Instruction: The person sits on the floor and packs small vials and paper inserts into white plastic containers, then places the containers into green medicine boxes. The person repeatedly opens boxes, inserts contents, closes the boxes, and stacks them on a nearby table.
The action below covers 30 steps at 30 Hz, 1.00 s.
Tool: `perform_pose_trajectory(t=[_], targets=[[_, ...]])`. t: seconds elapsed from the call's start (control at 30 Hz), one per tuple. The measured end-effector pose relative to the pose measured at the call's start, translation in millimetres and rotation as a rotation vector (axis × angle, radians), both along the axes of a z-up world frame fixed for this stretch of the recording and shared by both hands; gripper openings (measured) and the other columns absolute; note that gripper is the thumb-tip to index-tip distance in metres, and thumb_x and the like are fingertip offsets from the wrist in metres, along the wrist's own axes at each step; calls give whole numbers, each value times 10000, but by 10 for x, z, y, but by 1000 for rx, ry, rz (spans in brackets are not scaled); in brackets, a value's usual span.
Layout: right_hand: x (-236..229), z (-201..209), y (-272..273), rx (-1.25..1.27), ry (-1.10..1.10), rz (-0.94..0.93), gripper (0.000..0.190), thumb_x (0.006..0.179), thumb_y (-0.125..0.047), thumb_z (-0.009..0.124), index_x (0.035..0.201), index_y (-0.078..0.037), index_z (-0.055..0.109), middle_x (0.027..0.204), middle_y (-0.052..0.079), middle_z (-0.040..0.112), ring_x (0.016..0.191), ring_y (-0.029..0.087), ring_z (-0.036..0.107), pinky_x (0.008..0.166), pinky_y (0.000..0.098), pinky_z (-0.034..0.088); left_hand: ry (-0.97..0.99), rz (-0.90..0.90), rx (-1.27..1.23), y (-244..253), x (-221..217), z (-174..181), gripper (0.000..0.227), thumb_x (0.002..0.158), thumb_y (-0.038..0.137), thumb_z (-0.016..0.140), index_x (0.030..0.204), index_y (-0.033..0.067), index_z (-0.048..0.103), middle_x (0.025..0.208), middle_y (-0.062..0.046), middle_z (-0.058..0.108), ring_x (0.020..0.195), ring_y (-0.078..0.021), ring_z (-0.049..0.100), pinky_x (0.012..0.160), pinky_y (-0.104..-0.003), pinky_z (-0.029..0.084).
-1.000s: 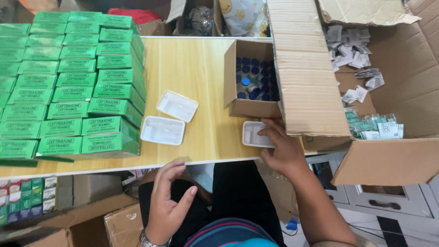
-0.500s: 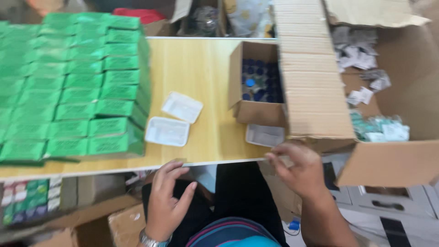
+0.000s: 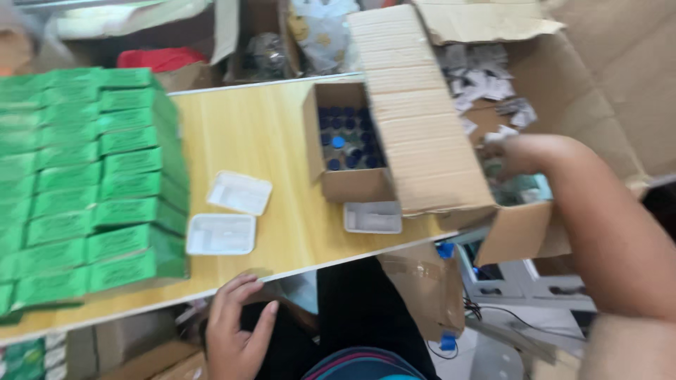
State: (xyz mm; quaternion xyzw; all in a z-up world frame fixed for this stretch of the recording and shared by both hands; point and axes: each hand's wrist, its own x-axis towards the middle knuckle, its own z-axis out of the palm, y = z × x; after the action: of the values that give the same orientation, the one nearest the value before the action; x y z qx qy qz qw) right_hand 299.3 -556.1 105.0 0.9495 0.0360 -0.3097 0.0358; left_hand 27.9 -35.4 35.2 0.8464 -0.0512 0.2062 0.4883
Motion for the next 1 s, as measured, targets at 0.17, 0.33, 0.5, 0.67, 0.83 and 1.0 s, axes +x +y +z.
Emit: perform_pose_trajectory(t=[0.17, 0.33, 0.5, 0.67, 0.83, 1.0], targets=[[-10, -349, 187, 164, -97, 133, 724, 665, -187, 904, 1336, -157, 634, 1304, 86, 707, 1190, 245, 681, 1012, 375, 529, -24, 29, 67, 64, -77, 167, 336, 804, 100, 788, 1107, 30, 660, 1195, -165, 671, 1147, -351, 651, 997, -418, 499], [-516, -197, 1296, 716, -545, 246, 659, 694, -166, 879, 1308, -143, 639, 1264, 84, 704, 1148, 237, 685, 978, 366, 533, 41, 87, 90, 64, -119, 285, 314, 839, 123, 778, 1126, 56, 671, 1228, -158, 663, 1107, -347, 658, 948, -411, 524], [-1168, -369, 2467, 1132, -440, 514, 594, 723, -145, 854, 1279, -129, 644, 1223, 82, 701, 1106, 230, 689, 943, 357, 537, -23, 81, 406, 29, 218, 181, 389, 886, 191, 763, 1240, 72, 652, 1348, -187, 578, 1203, -396, 564, 1012, -485, 469], [-1595, -358, 2822, 1235, -316, 580, 529, 752, -124, 829, 1250, -114, 649, 1183, 80, 698, 1063, 222, 693, 908, 348, 541, -37, 168, 476, -64, 528, 19, 531, 847, 243, 776, 1316, 50, 617, 1294, -182, 529, 1149, -389, 512, 973, -507, 443], [-1864, -314, 2977, 1256, -321, 576, 465, 781, -103, 804, 1221, -100, 655, 1143, 78, 694, 1021, 214, 698, 873, 338, 545, 4, 233, 454, -23, 609, -88, 427, 861, 232, 780, 1223, 54, 641, 1240, -171, 539, 1125, -381, 510, 961, -503, 441], [-2088, -348, 2908, 1250, -373, 500, 400, 810, -82, 779, 1192, -86, 660, 1102, 75, 691, 979, 207, 702, 838, 329, 549, -22, 229, 449, 40, 518, -131, 211, 911, 152, 742, 1097, 80, 674, 1247, -142, 580, 1184, -378, 532, 1008, -489, 467]])
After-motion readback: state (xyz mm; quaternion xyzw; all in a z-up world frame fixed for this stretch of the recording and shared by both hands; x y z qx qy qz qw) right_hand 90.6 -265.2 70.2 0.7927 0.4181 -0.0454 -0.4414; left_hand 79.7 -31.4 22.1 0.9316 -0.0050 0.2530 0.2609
